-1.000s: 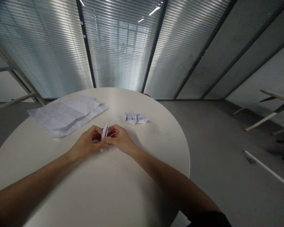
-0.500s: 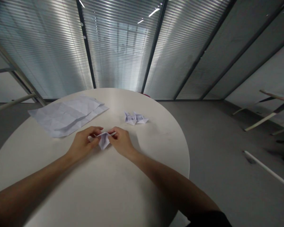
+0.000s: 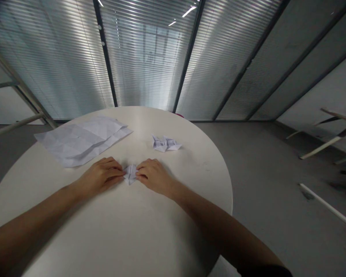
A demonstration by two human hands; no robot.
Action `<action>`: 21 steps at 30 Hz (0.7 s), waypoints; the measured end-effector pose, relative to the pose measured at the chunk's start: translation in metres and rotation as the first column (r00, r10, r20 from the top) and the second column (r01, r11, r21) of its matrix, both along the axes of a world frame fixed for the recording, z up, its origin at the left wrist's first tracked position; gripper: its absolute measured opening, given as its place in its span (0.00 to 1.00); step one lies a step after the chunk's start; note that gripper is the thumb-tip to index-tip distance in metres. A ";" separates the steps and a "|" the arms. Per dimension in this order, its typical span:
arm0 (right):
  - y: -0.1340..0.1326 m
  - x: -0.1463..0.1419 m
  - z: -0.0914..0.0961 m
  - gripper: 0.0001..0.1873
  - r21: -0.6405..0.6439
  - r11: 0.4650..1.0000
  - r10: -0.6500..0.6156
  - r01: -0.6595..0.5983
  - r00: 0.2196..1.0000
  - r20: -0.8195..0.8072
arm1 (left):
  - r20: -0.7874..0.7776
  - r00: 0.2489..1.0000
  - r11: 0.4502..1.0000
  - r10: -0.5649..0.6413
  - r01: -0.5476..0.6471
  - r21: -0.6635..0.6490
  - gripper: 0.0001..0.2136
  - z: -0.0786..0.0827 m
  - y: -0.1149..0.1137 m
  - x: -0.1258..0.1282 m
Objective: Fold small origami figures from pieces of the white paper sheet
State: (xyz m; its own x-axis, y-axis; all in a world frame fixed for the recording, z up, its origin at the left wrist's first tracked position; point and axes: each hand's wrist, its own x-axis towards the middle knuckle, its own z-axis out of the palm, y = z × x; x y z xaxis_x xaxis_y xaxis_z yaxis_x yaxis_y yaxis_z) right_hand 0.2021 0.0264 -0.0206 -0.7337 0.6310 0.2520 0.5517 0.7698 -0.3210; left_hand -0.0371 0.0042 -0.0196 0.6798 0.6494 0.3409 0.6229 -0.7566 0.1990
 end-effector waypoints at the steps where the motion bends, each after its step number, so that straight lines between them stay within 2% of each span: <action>1: 0.000 -0.001 0.000 0.06 -0.003 1.000 -0.013 0.013 1.000 -0.006 | 0.018 1.000 1.000 0.018 -0.018 -0.003 0.11 -0.001 0.001 0.001; 5: -0.001 -0.009 0.001 0.10 -0.039 0.988 -0.151 0.149 0.988 -0.045 | 0.080 0.989 0.992 0.127 -0.125 -0.030 0.14 -0.007 0.005 0.005; 10: 0.000 -0.020 -0.001 0.13 -0.039 0.931 -0.365 0.363 0.930 -0.038 | 0.079 0.953 0.954 0.292 -0.284 -0.095 0.13 -0.010 0.010 0.013; 14: 0.001 -0.025 -0.005 0.12 -0.030 0.899 -0.437 0.436 0.899 -0.014 | 0.046 0.917 0.911 0.395 -0.385 -0.151 0.11 -0.011 0.012 0.017; 16: 0.000 -0.025 -0.006 0.11 -0.004 0.892 -0.452 0.452 0.892 -0.008 | 0.042 0.921 0.915 0.386 -0.377 -0.141 0.09 -0.013 0.012 0.018; 21: -0.003 -0.022 -0.006 0.11 0.040 0.875 -0.483 0.483 0.875 0.008 | 0.017 0.957 0.955 0.288 -0.286 -0.085 0.13 -0.015 0.009 0.019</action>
State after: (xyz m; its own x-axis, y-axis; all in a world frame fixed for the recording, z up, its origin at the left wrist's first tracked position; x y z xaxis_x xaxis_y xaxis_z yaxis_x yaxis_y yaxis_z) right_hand 0.1806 0.0232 -0.0262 -0.3443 0.8988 0.2713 0.8629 0.4168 -0.2859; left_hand -0.0180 0.0131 -0.0349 0.4515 0.8419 0.2955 0.8045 -0.5274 0.2733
